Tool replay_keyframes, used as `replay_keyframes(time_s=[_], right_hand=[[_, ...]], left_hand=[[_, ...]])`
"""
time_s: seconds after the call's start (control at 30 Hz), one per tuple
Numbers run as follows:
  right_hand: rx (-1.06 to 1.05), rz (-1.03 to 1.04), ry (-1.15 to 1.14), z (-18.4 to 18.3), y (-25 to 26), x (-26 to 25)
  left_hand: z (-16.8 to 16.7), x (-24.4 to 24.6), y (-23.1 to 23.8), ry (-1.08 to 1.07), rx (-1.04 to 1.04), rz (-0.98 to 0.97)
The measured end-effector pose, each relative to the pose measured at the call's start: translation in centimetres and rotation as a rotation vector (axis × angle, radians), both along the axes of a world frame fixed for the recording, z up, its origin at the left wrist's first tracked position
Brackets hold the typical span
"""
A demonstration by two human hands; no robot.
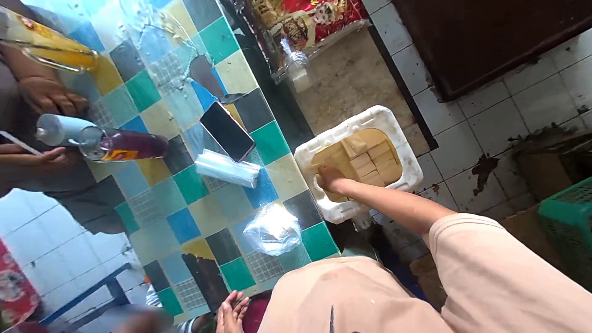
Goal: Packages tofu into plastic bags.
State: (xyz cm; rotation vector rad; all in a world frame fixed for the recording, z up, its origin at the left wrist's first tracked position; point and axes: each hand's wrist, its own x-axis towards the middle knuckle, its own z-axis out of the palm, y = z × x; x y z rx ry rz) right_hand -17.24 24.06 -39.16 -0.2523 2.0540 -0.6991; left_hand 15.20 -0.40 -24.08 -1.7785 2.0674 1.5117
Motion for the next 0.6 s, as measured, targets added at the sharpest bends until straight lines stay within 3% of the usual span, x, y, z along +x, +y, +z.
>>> replay_keyframes(time_s=[0.13,0.3,0.6], right_hand=[[-0.038,-0.019,0.168,-1.2,-0.2,1.1],[-0.022,0.157,-0.056,-2.0,0.2,-2.6],[-0.285,-0.609,-0.318,1.2,7.4,-5.9]], left_hand=[[-0.8,-0.1,0.2,0.024,-0.016,-0.022],[-1.1,-0.8,1.0,0.058,-0.026,-0.034],[-2.1,0.8,2.3,0.077,-0.008,0.033]])
